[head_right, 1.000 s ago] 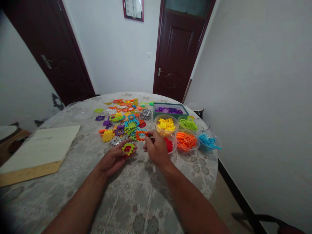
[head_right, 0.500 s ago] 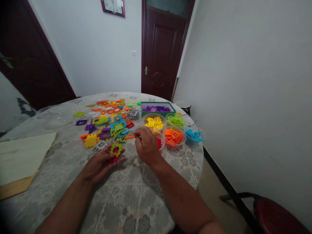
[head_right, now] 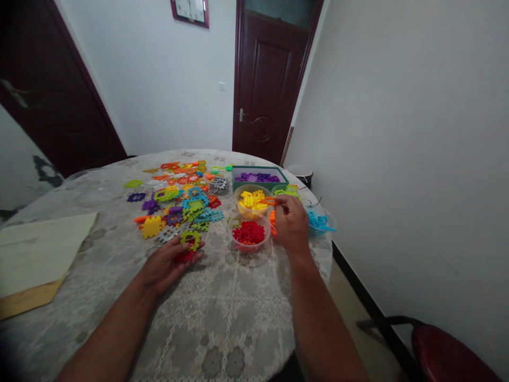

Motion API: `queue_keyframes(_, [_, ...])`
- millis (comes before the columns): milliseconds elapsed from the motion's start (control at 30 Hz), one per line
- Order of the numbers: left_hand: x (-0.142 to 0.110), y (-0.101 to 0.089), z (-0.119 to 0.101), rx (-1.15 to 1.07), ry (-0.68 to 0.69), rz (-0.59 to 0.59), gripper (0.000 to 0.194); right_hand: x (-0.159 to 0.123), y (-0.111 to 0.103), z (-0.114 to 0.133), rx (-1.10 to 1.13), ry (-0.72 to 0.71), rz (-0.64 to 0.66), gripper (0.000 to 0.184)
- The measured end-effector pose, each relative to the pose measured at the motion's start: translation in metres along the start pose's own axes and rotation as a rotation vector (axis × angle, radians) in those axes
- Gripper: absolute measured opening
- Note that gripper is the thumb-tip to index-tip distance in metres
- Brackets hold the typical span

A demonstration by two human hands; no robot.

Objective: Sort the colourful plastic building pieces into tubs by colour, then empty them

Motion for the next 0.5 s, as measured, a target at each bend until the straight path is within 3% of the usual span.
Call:
queue_keyframes(133, [0.004,-0.004,0.006,0.000,-0.012,-0.010,0.030,0.024,-0.042,-0.051,-0.208,0.101,-0.074,0.028])
queue_keyframes(233, [0.006,-0.006,0.010,0.001,-0.014,-0.012,0.028,0.037,-0.052,-0.072,-0.341,0.074,-0.069,0.028])
queue_keyframes(333, [0.009,-0.008,0.011,0.008,-0.009,-0.021,0.027,0.045,-0.043,-0.079,-0.400,0.008,-0.036,0.027])
queue_keyframes(500, [0.008,-0.007,0.009,0.014,-0.010,-0.020,0.028,0.054,-0.009,-0.083,-0.473,-0.071,0.040,0.025])
Point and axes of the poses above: each hand's wrist, its own x-axis towards the middle knuckle, its own y-axis out of the palm, z = x × y, the point moved 7 cm from there along x, towards the middle knuckle, and after that the axes turned 15 degrees about y, right-handed, at the moved point
